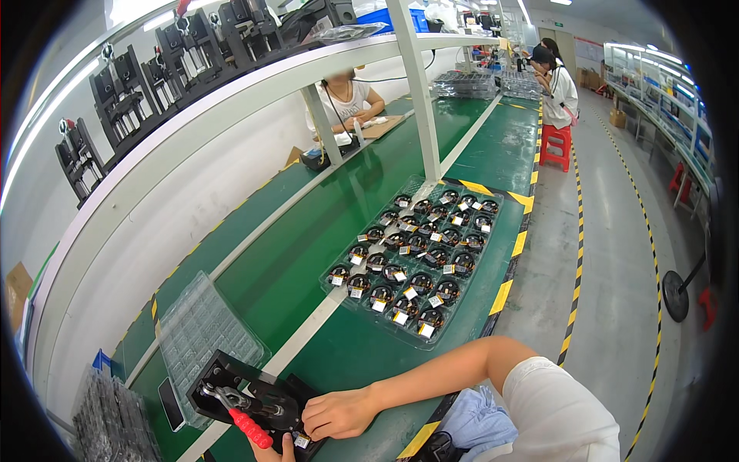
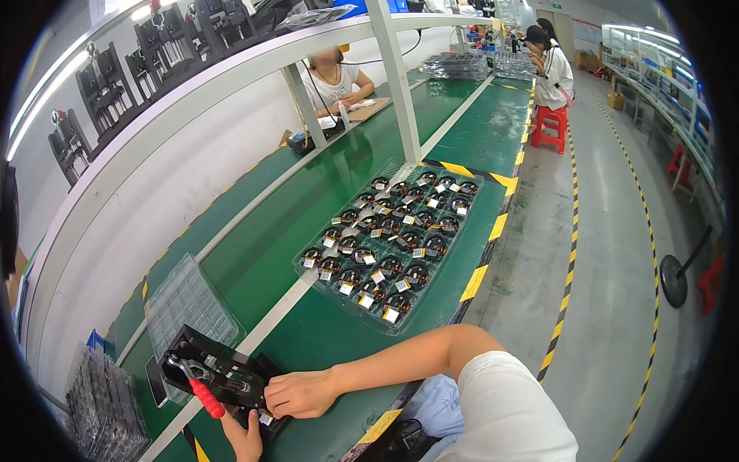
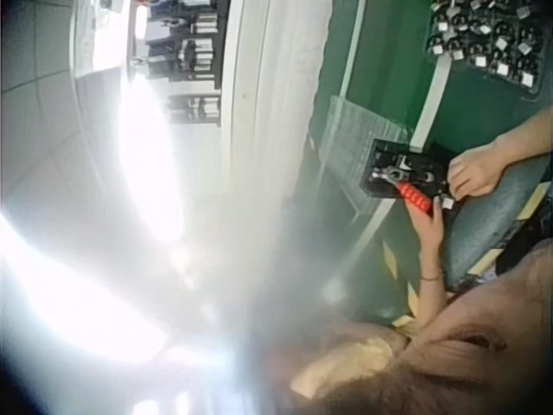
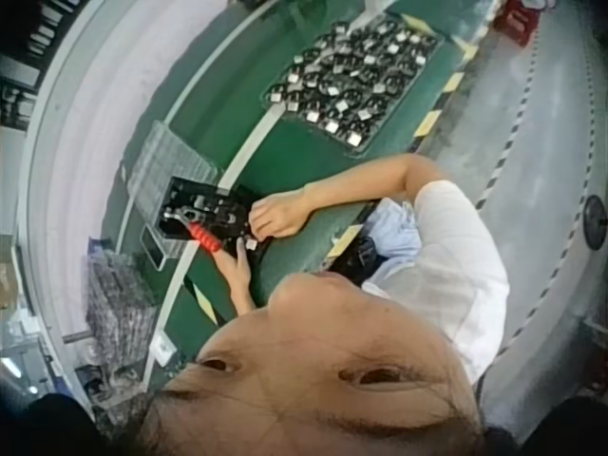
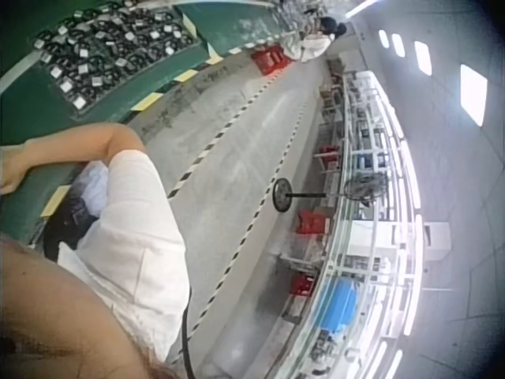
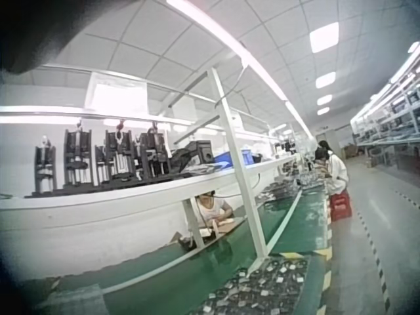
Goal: Assembling electronic components using a manual press tool on a production line.
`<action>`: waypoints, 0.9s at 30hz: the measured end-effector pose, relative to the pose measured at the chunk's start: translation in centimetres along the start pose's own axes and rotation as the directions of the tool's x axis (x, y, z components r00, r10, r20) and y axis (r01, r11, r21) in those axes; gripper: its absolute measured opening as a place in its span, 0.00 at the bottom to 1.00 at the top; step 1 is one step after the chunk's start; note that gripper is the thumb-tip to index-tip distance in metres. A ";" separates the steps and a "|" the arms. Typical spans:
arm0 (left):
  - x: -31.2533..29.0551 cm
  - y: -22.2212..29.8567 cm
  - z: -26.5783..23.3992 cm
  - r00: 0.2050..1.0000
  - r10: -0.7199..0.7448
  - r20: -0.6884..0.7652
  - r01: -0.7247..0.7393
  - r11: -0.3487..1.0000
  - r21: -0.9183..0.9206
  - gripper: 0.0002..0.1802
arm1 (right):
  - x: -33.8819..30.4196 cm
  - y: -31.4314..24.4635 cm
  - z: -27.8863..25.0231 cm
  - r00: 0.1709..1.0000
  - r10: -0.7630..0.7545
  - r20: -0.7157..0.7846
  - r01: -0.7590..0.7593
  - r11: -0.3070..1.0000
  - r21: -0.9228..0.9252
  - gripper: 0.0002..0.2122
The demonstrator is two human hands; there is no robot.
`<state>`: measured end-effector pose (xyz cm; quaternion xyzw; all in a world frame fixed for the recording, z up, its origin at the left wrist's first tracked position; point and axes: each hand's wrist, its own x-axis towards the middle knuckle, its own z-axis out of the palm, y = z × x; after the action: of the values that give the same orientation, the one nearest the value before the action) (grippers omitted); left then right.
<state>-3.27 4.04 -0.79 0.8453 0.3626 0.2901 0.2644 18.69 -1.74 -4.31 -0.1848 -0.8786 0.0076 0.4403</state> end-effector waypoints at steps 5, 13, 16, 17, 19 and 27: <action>0.1 0.8 -0.2 0.999 0.035 0.002 -0.035 0.999 -0.006 0.39 | 0.0 -0.1 -0.1 1.000 -0.021 -0.012 0.021 1.000 0.008 0.11; -0.2 0.1 -0.1 1.000 0.000 0.011 -0.001 0.999 0.052 0.41 | 0.3 -0.2 0.0 0.996 -0.035 -0.087 0.033 0.999 -0.022 0.11; -0.1 0.5 0.0 1.000 0.016 0.000 -0.016 0.996 0.083 0.42 | 0.0 -0.3 -0.2 0.997 -0.018 -0.077 0.015 0.999 -0.036 0.12; -0.2 0.3 -0.1 1.000 -0.014 0.011 0.013 0.997 0.071 0.42 | 0.2 -0.3 -0.2 0.998 -0.015 -0.060 0.013 0.999 -0.040 0.13; -0.3 -0.1 -0.3 1.000 -0.012 0.009 0.011 0.998 0.054 0.42 | 0.4 -0.1 0.1 0.999 -0.015 -0.051 0.013 0.999 -0.033 0.12; 0.0 0.6 -0.3 1.000 -0.003 0.012 0.003 1.000 0.004 0.40 | 0.4 0.0 0.0 0.999 -0.014 -0.051 0.011 0.998 -0.058 0.11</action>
<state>-3.16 3.72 -0.20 0.8469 0.3628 0.2839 0.2655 18.44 -1.60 -4.00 -0.1921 -0.8679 -0.0252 0.4574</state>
